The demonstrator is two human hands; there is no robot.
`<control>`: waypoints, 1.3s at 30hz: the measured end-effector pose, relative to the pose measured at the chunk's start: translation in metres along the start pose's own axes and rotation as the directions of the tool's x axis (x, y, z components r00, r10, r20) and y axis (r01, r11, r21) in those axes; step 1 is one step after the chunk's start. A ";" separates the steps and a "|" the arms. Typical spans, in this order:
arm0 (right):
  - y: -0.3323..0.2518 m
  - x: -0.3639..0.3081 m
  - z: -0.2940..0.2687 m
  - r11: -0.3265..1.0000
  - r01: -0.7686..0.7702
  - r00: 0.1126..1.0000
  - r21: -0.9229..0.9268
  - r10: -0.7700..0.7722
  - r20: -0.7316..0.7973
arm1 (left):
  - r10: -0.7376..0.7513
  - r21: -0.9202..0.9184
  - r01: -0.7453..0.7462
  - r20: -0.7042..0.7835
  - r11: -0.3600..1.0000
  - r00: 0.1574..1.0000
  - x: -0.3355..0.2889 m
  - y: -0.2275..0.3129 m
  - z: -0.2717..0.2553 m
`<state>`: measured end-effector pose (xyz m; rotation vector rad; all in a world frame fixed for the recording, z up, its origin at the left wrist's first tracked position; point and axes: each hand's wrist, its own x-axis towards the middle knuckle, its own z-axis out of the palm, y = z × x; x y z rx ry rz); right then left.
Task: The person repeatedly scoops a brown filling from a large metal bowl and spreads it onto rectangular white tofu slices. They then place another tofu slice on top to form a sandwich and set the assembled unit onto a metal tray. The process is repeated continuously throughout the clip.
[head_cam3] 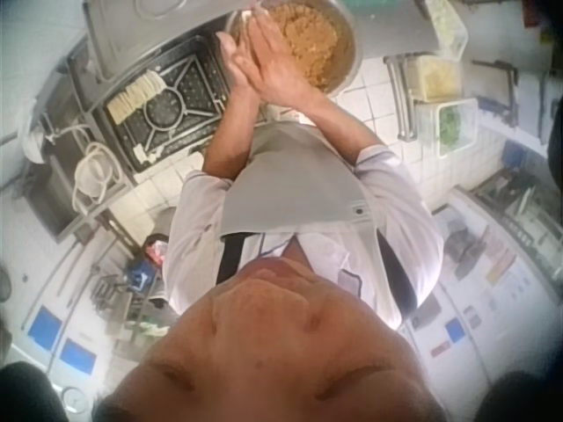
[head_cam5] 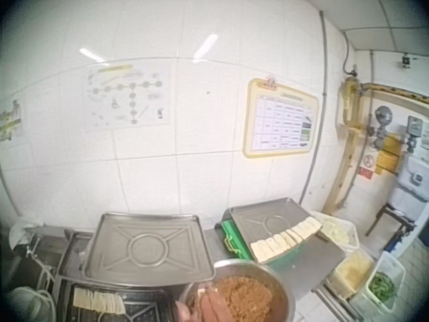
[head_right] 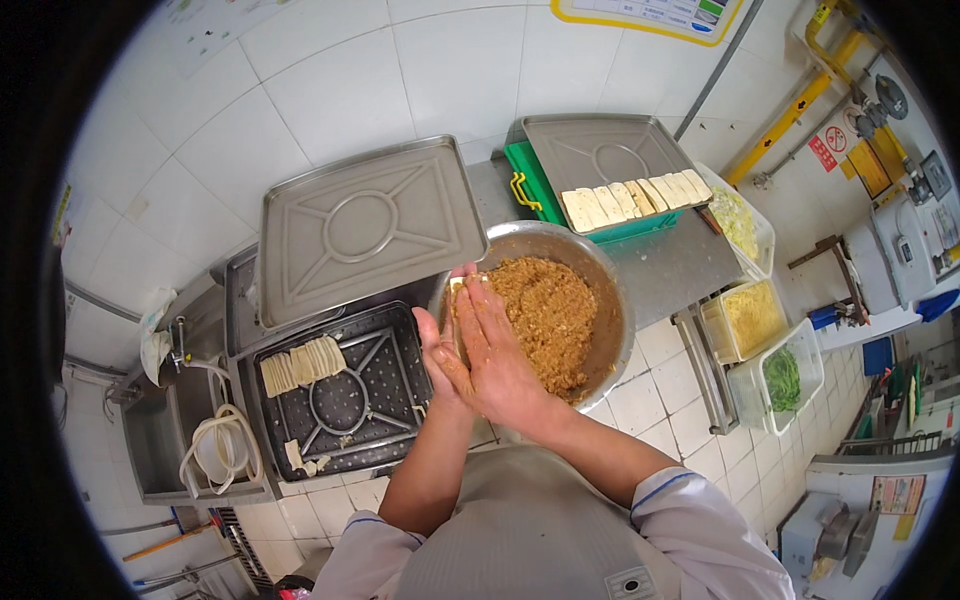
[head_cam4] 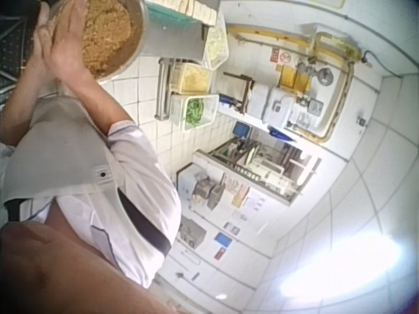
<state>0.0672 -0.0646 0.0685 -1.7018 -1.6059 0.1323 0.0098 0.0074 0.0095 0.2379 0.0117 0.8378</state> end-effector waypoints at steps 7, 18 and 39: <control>-0.004 -0.006 -0.006 0.999 0.040 0.998 0.025 -0.039 -0.049 | -0.003 -0.012 0.002 -0.080 1.000 0.997 0.005 0.008 -0.005; 0.015 -0.037 -0.006 0.995 -0.002 0.999 0.100 0.007 -0.046 | 0.014 -0.082 -0.023 -0.111 0.996 0.994 0.015 0.023 -0.001; 0.172 -0.122 0.050 0.381 -0.905 0.405 0.188 0.638 0.655 | 0.044 -0.185 -0.067 -0.129 0.980 0.991 0.000 0.037 -0.018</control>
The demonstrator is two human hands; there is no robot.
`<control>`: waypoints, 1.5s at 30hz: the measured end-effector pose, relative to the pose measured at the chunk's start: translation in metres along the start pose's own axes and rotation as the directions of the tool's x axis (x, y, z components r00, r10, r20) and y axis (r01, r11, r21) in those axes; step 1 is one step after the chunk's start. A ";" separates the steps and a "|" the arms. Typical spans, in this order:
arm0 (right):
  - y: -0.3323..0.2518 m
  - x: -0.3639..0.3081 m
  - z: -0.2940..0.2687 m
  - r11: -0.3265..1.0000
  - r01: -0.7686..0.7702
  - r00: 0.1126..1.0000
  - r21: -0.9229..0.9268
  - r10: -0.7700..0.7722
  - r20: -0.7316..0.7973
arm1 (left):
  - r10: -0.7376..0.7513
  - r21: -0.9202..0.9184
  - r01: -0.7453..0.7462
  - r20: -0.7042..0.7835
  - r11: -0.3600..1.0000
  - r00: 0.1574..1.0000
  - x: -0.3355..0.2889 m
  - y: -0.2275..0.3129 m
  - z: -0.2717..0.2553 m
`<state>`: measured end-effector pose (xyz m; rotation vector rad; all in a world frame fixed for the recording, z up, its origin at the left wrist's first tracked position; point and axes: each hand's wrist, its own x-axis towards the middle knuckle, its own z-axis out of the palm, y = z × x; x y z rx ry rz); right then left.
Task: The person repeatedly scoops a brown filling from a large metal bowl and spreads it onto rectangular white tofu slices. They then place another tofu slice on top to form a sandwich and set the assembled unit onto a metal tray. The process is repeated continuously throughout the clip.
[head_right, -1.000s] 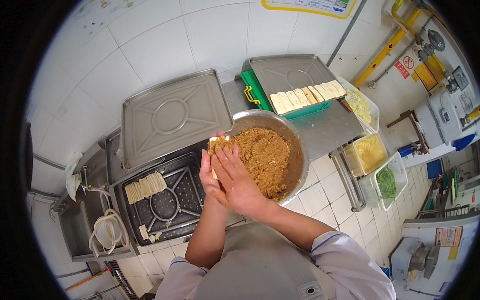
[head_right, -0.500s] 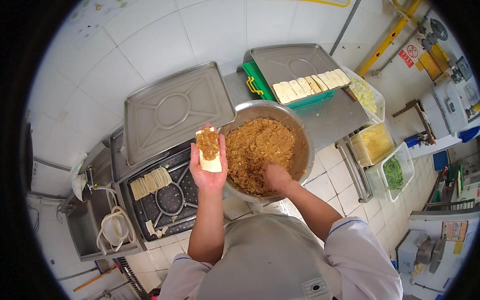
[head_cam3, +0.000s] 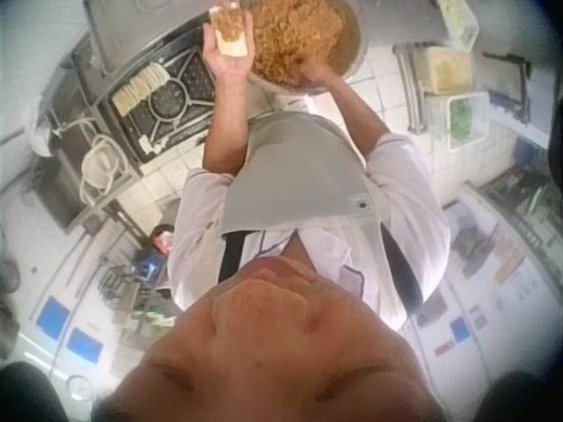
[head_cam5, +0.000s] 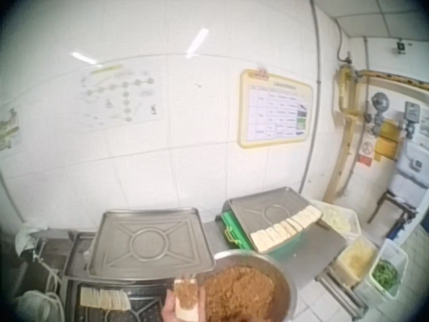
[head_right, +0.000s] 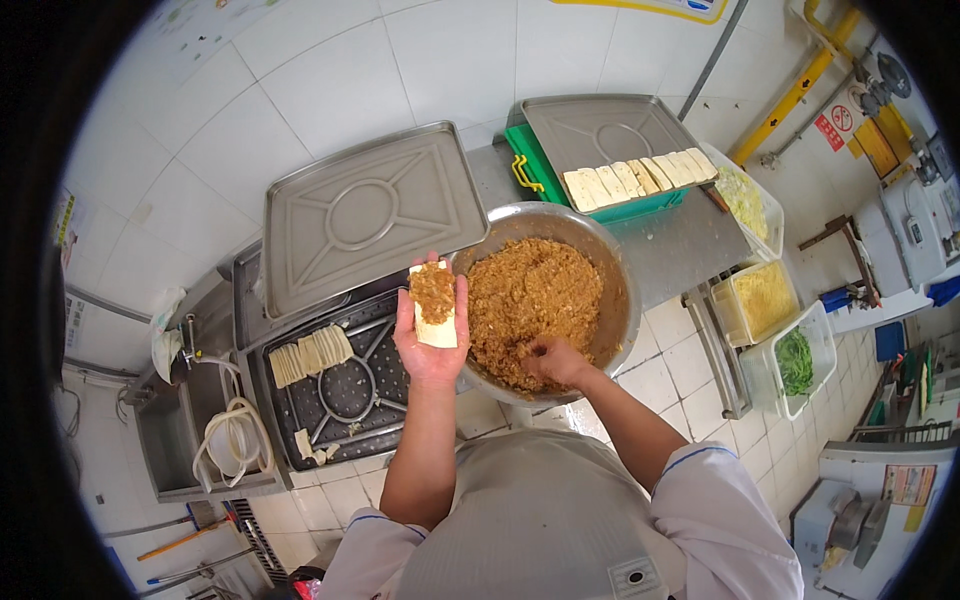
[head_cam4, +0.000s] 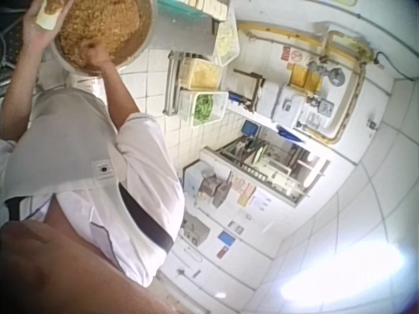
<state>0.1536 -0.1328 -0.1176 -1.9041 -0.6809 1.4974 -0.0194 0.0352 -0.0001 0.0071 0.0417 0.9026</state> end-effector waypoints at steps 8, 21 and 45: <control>-0.146 -0.080 0.021 0.767 0.521 0.852 0.374 -0.494 -0.173 | -0.023 0.128 0.024 -0.005 0.992 1.000 0.006 -0.024 -0.014; -0.160 -0.095 0.066 0.257 0.740 0.225 -0.622 -0.965 -0.131 | 0.057 0.091 -0.049 -0.082 0.995 0.995 0.007 -0.031 0.007; -0.145 -0.101 0.045 0.581 0.797 0.524 -0.163 -0.800 -0.291 | 0.046 -0.088 -0.068 -0.227 0.994 0.973 0.015 -0.019 0.010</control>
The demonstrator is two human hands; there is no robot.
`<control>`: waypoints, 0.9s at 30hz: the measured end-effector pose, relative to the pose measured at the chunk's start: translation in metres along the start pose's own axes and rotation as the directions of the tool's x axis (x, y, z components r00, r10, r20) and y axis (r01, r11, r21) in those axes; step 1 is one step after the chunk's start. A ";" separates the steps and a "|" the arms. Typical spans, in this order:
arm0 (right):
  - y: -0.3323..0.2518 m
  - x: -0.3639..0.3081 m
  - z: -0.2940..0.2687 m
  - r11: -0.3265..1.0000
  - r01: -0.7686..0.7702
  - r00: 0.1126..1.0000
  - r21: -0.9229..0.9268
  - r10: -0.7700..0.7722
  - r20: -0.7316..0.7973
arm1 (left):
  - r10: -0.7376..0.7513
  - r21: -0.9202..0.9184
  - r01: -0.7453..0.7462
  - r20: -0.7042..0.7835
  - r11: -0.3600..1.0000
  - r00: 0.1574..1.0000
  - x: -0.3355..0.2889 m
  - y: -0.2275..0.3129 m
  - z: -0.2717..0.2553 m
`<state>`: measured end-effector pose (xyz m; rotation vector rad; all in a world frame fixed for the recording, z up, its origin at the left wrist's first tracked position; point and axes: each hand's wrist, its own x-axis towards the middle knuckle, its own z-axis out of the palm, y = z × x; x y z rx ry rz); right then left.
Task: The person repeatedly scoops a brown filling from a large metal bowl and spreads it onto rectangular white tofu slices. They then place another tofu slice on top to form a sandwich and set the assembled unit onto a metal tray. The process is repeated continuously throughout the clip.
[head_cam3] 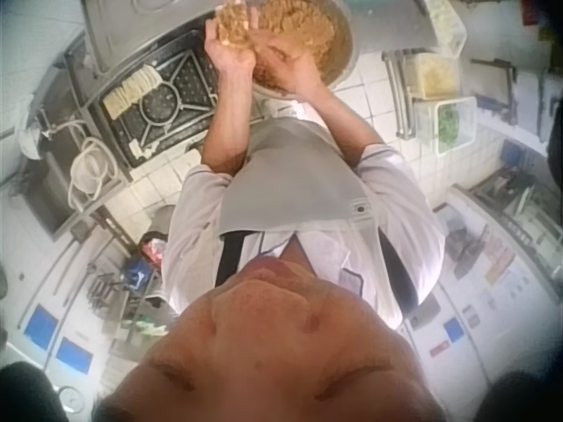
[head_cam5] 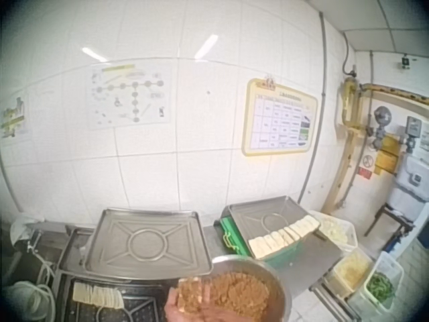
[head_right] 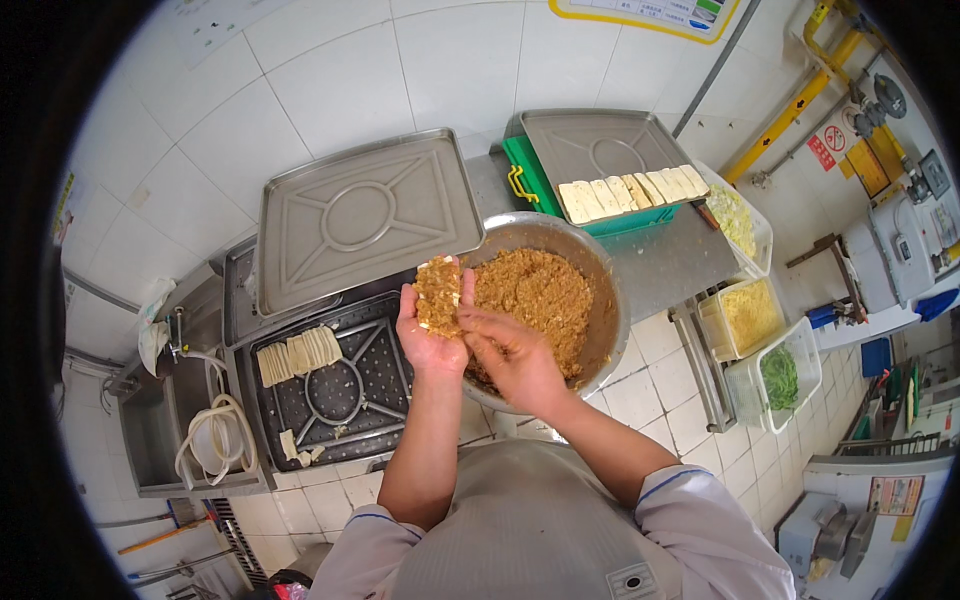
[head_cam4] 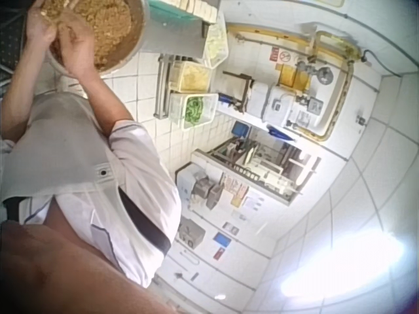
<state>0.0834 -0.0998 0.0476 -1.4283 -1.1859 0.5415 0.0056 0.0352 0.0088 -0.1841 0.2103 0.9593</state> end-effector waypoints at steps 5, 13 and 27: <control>0.043 -0.006 -0.034 0.979 -0.096 0.990 -0.182 0.075 -0.119 | -0.068 -0.084 0.073 0.057 0.994 0.996 -0.005 0.007 0.002; 0.031 -0.010 -0.018 0.973 -0.034 0.999 -0.227 0.041 0.026 | -0.125 0.061 0.116 0.164 0.991 0.978 -0.024 -0.009 -0.001; -0.024 0.007 -0.007 0.926 0.151 0.988 -0.345 -0.127 0.092 | -0.181 0.193 0.144 0.188 0.970 0.965 -0.044 0.010 -0.015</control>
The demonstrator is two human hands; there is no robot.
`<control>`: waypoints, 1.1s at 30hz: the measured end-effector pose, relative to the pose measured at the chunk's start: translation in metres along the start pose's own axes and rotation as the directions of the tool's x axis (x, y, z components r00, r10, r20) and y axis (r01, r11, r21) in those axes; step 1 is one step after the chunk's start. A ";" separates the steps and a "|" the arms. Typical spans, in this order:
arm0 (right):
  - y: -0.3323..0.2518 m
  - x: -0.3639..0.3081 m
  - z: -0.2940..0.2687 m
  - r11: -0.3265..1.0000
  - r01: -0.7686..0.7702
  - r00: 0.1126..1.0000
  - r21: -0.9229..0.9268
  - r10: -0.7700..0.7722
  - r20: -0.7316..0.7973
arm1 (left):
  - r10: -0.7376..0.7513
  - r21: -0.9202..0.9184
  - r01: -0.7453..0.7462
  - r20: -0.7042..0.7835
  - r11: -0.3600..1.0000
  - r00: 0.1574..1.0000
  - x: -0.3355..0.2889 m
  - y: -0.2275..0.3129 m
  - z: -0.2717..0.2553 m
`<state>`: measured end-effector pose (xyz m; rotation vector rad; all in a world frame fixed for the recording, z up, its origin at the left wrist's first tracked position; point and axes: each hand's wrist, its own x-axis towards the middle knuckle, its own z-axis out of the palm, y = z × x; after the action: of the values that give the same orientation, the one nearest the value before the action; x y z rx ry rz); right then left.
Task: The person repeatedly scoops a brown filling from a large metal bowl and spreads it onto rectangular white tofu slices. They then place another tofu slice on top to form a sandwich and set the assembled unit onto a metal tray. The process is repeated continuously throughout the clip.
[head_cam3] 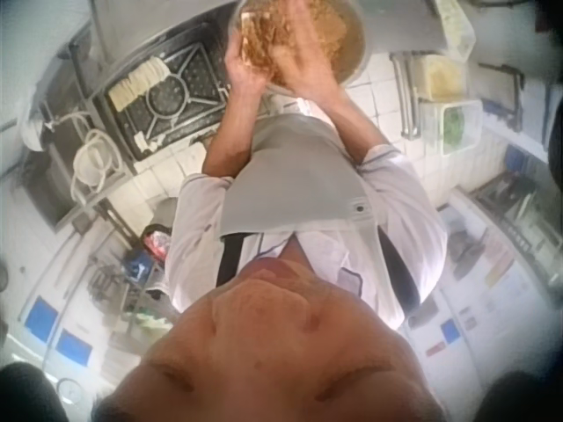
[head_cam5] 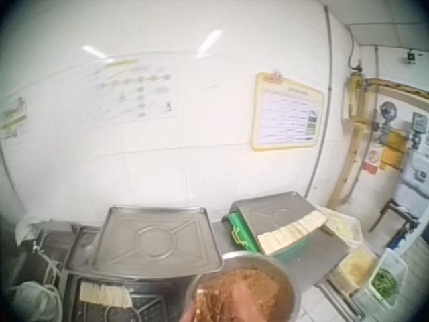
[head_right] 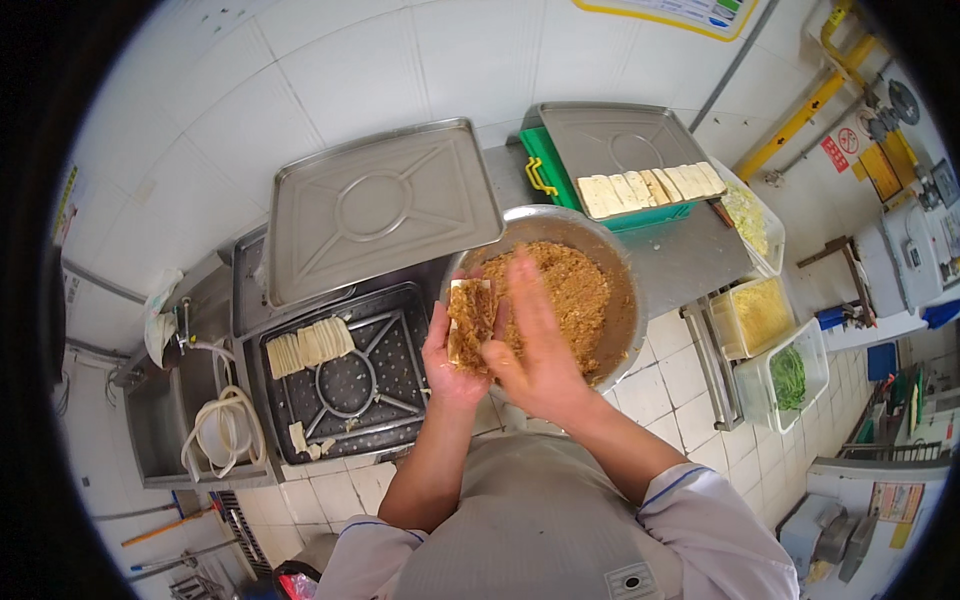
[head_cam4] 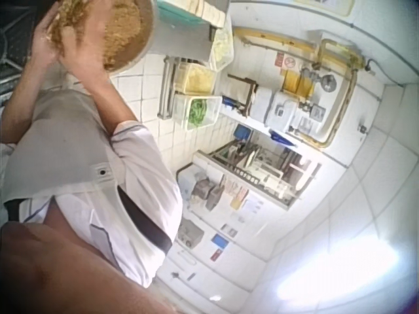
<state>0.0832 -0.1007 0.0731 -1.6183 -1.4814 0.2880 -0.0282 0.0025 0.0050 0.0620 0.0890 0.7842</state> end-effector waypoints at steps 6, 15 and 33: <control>0.088 -0.003 0.034 0.856 -0.271 0.863 -0.440 0.419 0.283 | 0.121 -0.030 -0.124 -0.076 0.992 0.990 -0.061 0.073 -0.022; 0.040 0.012 0.245 0.827 -0.540 0.693 0.159 0.329 0.641 | 0.548 0.085 -0.547 -0.273 0.833 0.791 -0.224 0.225 -0.076; -0.053 0.115 0.686 0.851 -0.466 0.784 -0.244 0.524 0.333 | 0.530 -0.041 -0.565 -0.296 0.824 0.795 -0.355 0.540 -0.179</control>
<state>-0.3956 0.3012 -0.2362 -2.1615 -1.3487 0.8606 -0.6755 0.1369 -0.1050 -0.1527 0.2925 1.3838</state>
